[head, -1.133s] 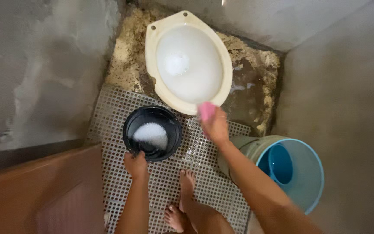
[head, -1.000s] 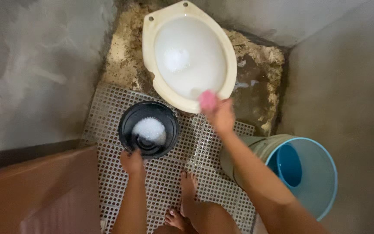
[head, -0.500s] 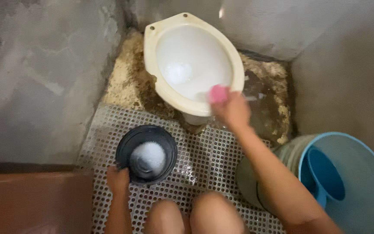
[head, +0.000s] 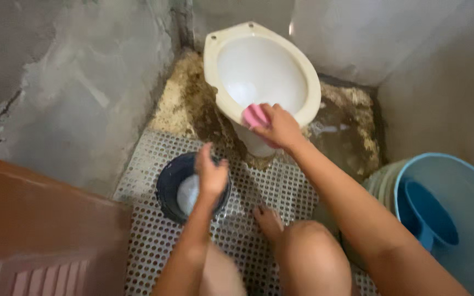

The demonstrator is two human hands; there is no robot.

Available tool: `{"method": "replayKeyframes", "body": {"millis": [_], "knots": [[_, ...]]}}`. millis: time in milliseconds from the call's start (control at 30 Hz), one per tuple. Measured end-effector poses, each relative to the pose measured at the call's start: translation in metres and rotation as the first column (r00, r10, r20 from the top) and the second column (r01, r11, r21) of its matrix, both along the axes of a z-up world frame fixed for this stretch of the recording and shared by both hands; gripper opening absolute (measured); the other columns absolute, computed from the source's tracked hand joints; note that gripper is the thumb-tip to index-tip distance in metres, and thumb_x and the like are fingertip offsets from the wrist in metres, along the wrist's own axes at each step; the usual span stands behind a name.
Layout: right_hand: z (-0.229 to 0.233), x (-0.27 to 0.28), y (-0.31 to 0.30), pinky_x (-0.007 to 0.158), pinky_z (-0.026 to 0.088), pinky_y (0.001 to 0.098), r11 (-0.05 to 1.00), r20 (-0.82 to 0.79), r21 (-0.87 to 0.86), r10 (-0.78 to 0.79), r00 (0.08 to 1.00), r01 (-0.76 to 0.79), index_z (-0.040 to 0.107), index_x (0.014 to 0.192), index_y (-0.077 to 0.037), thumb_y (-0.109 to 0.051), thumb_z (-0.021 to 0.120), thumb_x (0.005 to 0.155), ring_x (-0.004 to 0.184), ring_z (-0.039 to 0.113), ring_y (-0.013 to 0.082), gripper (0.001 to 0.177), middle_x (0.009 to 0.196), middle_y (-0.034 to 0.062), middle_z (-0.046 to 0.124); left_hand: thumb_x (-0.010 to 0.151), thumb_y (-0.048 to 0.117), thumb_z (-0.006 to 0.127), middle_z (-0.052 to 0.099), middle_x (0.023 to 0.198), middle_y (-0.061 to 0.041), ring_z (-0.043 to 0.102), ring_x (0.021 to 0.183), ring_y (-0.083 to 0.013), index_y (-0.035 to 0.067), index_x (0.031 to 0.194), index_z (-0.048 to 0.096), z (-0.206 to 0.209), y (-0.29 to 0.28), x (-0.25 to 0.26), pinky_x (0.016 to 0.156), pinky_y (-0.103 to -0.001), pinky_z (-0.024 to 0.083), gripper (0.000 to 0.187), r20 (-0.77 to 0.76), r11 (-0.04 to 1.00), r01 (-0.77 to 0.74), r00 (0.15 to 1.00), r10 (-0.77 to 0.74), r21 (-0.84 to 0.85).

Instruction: The person cleans the exterior and rim of a toilet using a pink sponge and soapy water from a black bucket.

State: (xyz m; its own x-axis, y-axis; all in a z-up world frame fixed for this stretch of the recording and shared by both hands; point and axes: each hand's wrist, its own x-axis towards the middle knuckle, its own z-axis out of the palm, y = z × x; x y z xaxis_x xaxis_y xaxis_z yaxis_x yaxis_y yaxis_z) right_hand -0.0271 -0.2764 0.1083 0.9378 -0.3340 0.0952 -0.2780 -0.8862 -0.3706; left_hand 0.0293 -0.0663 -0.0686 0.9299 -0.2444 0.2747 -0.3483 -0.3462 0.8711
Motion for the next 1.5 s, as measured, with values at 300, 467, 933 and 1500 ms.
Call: {"method": "replayKeyframes", "body": {"millis": [300, 467, 933, 1500], "knots": [[-0.013, 0.127, -0.014, 0.086, 0.053, 0.0444, 0.912, 0.079, 0.073, 0.398, 0.914, -0.404, 0.062, 0.138, -0.017, -0.045, 0.082, 0.077, 0.098, 0.067, 0.0337, 0.071, 0.108, 0.0174, 0.065, 0.083, 0.011, 0.070, 0.019, 0.163, -0.029, 0.021, 0.151, -0.0463, -0.001, 0.159, 0.014, 0.076, -0.099, 0.011, 0.123, -0.053, 0.020, 0.096, -0.084, 0.987, -0.100, 0.992, 0.089, -0.129], [-0.017, 0.224, -0.019, 0.090, 0.054, 0.0448, 0.939, 0.159, 0.076, 0.320, 0.934, -0.335, 0.062, 0.136, -0.017, -0.046, 0.083, 0.075, 0.103, 0.067, 0.0370, 0.070, 0.114, 0.0174, 0.065, 0.080, 0.017, 0.067, 0.010, 0.167, -0.025, 0.010, 0.154, -0.0421, -0.002, 0.157, 0.015, 0.110, -0.133, 0.058, 0.120, -0.062, 0.010, 0.095, -0.048, 0.945, -0.182, 0.978, 0.202, 0.272], [-0.072, 0.322, -0.105, 0.086, 0.053, 0.0503, 0.976, 0.273, 0.092, 0.166, 0.948, -0.198, 0.053, 0.133, -0.003, -0.041, 0.082, 0.077, 0.104, 0.066, 0.0383, 0.074, 0.118, 0.0216, 0.065, 0.082, 0.016, 0.061, 0.011, 0.167, -0.027, 0.014, 0.154, -0.0429, -0.003, 0.159, 0.015, 0.107, -0.157, 0.081, 0.117, -0.067, 0.015, 0.092, 0.132, 0.850, -0.410, 0.912, 0.388, 0.332], [0.130, 0.363, 0.088, 0.077, 0.060, 0.0430, 0.899, -0.149, -0.271, 0.314, 0.938, -0.344, 0.078, 0.097, -0.019, -0.019, 0.073, 0.074, 0.096, 0.075, 0.0244, 0.023, 0.101, 0.0060, 0.076, 0.090, 0.021, 0.061, 0.014, 0.167, -0.026, 0.014, 0.155, -0.0422, 0.001, 0.162, 0.011, 0.094, -0.164, 0.038, 0.119, -0.069, 0.009, 0.090, 0.181, 0.822, -0.395, 0.919, 0.351, 0.410]]}}
